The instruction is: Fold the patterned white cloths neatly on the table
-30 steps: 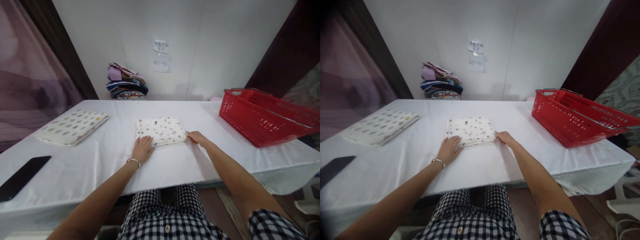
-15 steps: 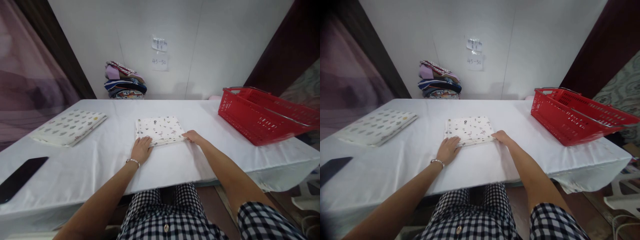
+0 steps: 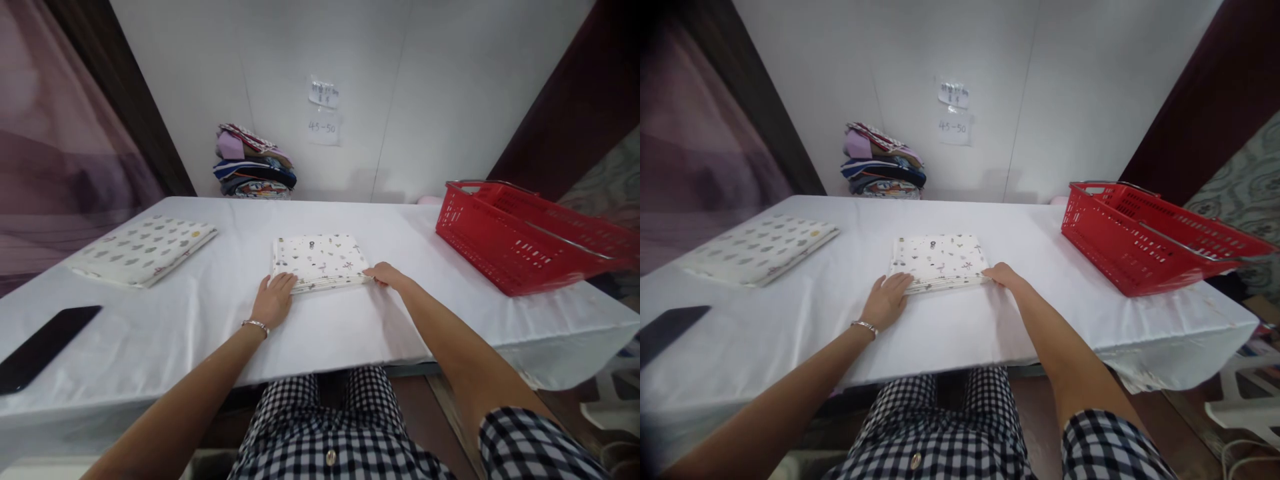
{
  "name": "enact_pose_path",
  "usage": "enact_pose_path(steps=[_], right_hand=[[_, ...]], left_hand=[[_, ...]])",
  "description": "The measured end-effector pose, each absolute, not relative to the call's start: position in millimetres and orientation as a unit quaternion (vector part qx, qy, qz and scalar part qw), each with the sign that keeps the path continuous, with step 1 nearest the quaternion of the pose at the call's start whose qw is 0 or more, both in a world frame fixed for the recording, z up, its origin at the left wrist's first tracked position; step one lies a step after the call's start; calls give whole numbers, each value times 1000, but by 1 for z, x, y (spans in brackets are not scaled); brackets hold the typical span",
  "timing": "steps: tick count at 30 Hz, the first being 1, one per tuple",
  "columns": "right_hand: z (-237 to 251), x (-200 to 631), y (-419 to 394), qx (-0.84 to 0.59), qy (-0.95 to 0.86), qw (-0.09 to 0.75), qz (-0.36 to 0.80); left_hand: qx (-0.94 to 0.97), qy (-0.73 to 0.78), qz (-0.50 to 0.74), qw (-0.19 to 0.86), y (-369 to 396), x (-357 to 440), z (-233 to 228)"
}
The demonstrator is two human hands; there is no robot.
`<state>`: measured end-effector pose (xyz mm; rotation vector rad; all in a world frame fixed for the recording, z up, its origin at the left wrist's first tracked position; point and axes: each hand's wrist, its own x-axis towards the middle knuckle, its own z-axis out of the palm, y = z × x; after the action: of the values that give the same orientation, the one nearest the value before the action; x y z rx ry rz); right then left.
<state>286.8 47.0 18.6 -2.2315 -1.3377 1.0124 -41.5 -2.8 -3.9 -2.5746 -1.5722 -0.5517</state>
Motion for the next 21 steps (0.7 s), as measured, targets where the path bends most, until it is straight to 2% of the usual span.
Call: enact_pose_path(steps=[9,15,21], right_hand=[[21,278,31,-712,-431,296,468],[29,281,24,-652,-442,374,490],[33,287,24,-603,-473,384,515]], left_hand=[[-835,-519,-177,52,-10,-35,0],[-843,-505,-183,40,-10,-3,0],[-826,-532,-186,30,1,8,-6]])
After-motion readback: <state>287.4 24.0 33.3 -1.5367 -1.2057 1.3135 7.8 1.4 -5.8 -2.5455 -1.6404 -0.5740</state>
